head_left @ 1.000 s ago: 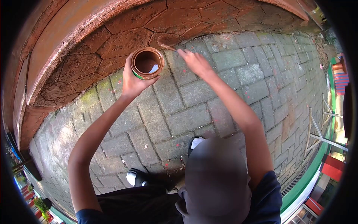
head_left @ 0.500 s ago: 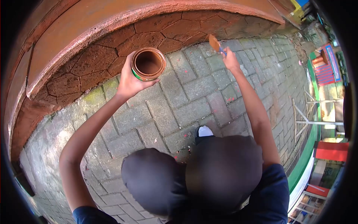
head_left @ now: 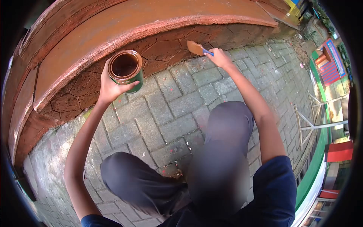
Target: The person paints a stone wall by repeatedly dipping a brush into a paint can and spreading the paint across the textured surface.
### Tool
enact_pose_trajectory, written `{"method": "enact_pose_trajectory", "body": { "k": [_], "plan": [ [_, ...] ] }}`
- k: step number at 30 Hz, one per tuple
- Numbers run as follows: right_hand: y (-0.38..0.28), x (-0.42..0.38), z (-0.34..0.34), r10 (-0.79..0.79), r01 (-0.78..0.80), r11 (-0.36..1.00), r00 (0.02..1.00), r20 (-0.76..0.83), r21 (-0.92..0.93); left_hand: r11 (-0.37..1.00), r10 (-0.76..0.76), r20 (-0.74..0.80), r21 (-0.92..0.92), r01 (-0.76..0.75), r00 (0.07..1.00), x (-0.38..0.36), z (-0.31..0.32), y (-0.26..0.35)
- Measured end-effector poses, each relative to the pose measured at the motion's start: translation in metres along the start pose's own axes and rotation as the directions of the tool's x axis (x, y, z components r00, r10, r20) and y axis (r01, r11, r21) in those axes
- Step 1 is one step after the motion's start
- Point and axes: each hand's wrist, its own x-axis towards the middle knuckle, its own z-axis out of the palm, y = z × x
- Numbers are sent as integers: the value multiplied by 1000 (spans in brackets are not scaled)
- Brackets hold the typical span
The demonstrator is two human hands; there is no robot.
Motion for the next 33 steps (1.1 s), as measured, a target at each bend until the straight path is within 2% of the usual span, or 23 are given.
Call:
{"method": "enact_pose_trajectory", "body": {
  "k": [1, 3, 4, 5, 7, 8, 10, 12, 14, 15, 17, 18, 21, 22, 24, 26, 27, 29, 33],
  "plan": [
    [9, 6, 6, -61, 60, 998, 998, 21, 33, 999, -19, -13, 36, 19, 1000, 7, 10, 9],
    [28, 23, 17, -91, 84, 987, 995, 44, 141, 983, -178, -67, 23, 180, 982, 18, 30, 22],
    [47, 41, 33, -71, 79, 971, 997, -43, 225, 979, -159, -97, 111, 169, 983, 20, 36, 27],
    [68, 61, 43, -37, 68, 970, 990, -136, 234, 978, -145, -110, 137, 160, 983, 23, 43, 35],
    [96, 71, 37, 21, 0, 964, 997, -77, 267, 959, -143, -98, 234, 163, 985, 30, 49, 57],
    [109, 71, 41, 14, 6, 955, 998, -66, 298, 944, -193, -125, 248, 219, 973, 34, 53, 64],
    [151, 71, 52, 52, -11, 925, 994, -96, 380, 897, -278, -186, 302, 324, 942, 39, 62, 73],
    [200, 70, 57, 183, -102, 879, 974, -132, 466, 903, -269, -199, 288, 318, 942, 47, 77, 72],
    [249, 76, 77, 241, -118, 887, 943, -230, 445, 886, -306, -230, 286, 364, 924, 50, 91, 74],
    [247, 69, 60, 334, -262, 884, 934, -129, 387, 869, -341, -246, 285, 404, 907, 52, 98, 73],
    [243, 63, 60, 291, -135, 882, 909, -297, 451, 864, -342, -293, 274, 422, 893, 55, 120, 66],
    [235, 57, 66, 289, -136, 877, 916, -278, 461, 867, -335, -301, 274, 417, 893, 54, 134, 62],
    [194, 62, 81, 392, -161, 833, 847, -359, 529, 886, -258, -314, 300, 353, 914, 56, 171, 34],
    [175, 57, 84, 415, -136, 813, 817, -400, 567, 905, -247, -335, 257, 340, 909, 53, 185, 21],
    [140, 48, 85, 386, -97, 755, 865, -321, 649, 920, -269, -344, 184, 345, 900, 57, 216, 14],
    [107, 52, 113, 336, -96, 787, 895, -293, 609, 943, -250, -353, 124, 310, 902, 60, 251, -4],
    [100, 55, 130, 346, -14, 786, 839, -421, 618, 943, -259, -352, 109, 314, 899, 59, 265, -12],
    [93, 44, 120, 324, -92, 767, 910, -260, 635, 924, -275, -461, 118, 365, 844, 54, 298, -41],
    [88, 29, 117, 278, -99, 806, 934, -225, 583, 934, -284, -506, 49, 355, 814, 63, 341, -55]
  ]
}}
